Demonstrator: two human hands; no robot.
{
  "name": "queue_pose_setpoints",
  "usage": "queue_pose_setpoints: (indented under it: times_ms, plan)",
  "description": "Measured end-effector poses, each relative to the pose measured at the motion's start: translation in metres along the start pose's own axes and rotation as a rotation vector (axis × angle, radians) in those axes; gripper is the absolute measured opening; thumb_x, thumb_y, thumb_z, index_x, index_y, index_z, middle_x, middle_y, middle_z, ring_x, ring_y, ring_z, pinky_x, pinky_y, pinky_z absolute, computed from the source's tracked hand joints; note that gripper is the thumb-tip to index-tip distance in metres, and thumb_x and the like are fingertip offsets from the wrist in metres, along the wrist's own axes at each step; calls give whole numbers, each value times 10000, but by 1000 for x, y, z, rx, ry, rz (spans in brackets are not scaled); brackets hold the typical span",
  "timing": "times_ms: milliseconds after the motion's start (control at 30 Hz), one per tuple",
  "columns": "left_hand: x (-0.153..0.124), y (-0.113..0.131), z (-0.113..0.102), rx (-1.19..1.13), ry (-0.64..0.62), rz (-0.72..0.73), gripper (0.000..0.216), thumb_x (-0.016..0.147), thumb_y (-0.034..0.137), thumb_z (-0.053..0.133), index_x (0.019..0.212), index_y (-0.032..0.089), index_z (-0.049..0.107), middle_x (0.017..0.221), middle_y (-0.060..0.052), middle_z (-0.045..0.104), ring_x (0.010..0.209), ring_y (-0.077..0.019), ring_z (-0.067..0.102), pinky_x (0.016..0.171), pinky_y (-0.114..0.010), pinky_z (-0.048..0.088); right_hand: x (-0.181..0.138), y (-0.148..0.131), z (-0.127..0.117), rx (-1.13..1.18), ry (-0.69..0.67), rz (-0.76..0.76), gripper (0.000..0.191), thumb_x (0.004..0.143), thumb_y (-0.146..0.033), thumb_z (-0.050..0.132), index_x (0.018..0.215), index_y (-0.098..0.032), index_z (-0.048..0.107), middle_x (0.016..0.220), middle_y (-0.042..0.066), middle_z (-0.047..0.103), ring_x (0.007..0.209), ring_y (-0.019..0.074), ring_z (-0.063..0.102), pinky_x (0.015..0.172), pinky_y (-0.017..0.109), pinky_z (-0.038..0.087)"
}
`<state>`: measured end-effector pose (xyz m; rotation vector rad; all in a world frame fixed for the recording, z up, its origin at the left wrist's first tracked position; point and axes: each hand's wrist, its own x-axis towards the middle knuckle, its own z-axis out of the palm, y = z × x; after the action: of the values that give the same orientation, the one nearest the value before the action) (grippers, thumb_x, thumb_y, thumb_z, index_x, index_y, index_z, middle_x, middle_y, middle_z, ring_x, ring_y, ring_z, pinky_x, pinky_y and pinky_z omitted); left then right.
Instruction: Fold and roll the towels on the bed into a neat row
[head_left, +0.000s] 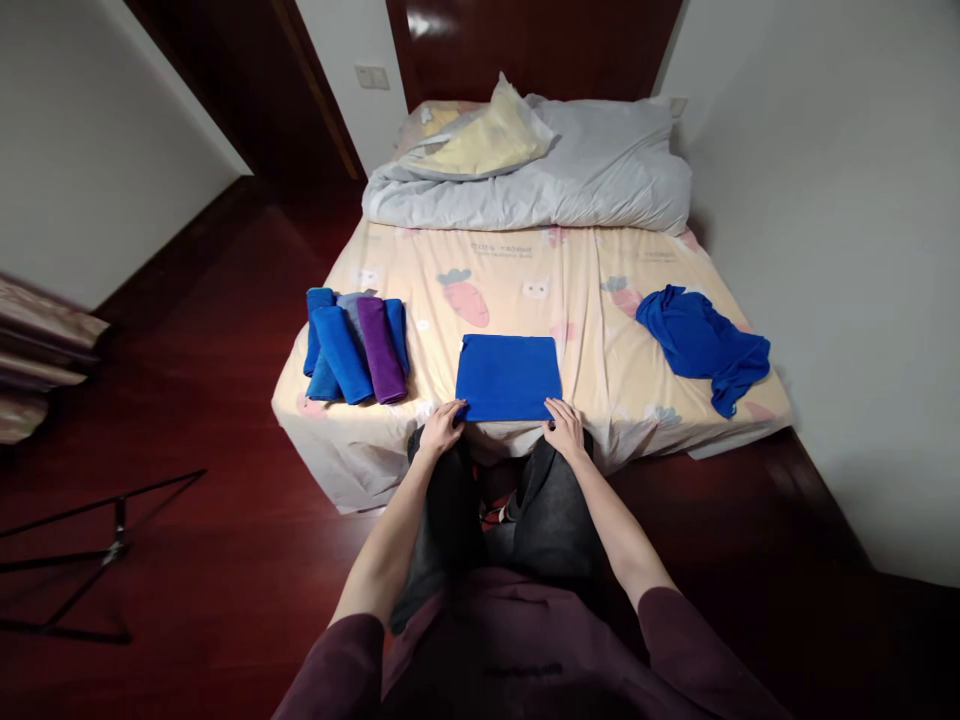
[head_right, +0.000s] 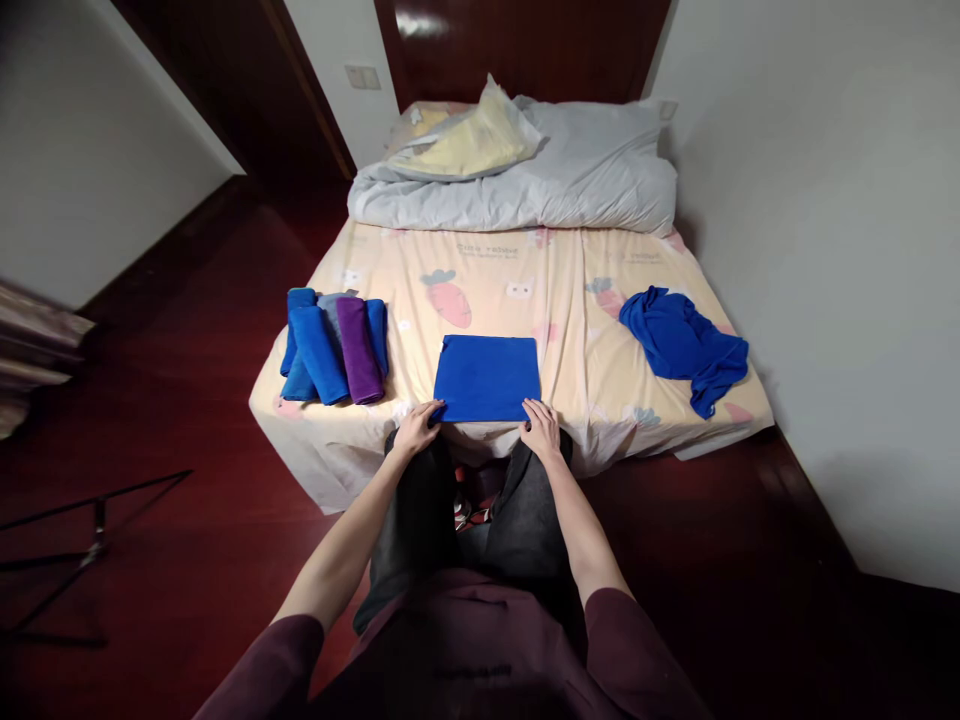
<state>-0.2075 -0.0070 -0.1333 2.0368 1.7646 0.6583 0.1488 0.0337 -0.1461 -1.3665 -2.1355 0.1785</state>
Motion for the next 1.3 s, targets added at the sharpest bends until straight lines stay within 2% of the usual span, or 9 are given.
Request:
queue_pose_setpoints:
  times_ms: [133,367,633,767,933,1100,1300]
  plan:
    - [2,0,3,-34,30,11,524,834,137,581,1344,230,655,1444,-82,653,1396,-271,568,1223,-469,427,3,3,2,61,24,46,520,822,-65,533,1293,-193,712,1368,79,716,1303,245,638,1146,454,450]
    - [4,0,2,-110,77,-18,505,861,97,496,1331,190,658,1380,-108,679,1324,-264,613,1206,-451,445,5,8,2,119,43,101,501,854,-32,464,1260,-195,709,1333,88,731,1278,226,656,1134,441,463]
    - [5,2,-2,-114,79,-55,477,897,84,424,1300,196,653,1248,-142,696,1216,-296,639,1107,-494,502,4,10,0,145,91,110,429,886,-56,460,1196,-204,716,1261,96,752,1240,236,663,1126,439,442]
    - [6,1,0,-112,111,-97,377,979,187,415,1284,191,637,1219,-156,701,1189,-307,648,1091,-498,502,4,11,0,104,77,138,337,953,-132,486,1195,-205,710,1149,107,774,1135,265,686,1062,446,451]
    - [8,0,3,-141,141,-176,352,1052,336,378,1295,200,592,1224,-158,708,1173,-306,666,1081,-495,504,5,12,3,101,100,189,254,1019,-267,510,1169,-203,705,1169,126,771,1112,276,687,1033,444,457]
    - [7,2,4,-175,114,-243,394,1075,396,343,1356,210,548,1242,-164,717,1130,-306,702,1024,-489,534,6,13,5,122,128,261,302,1044,-382,506,1158,-195,713,1174,148,768,1108,289,699,1052,459,491]
    - [8,2,5,-189,108,-287,392,1072,386,356,1377,216,534,1193,-160,738,1087,-301,727,990,-472,550,5,14,11,185,122,376,400,1043,-496,486,1196,-203,712,1195,140,770,1104,286,733,1006,425,562]
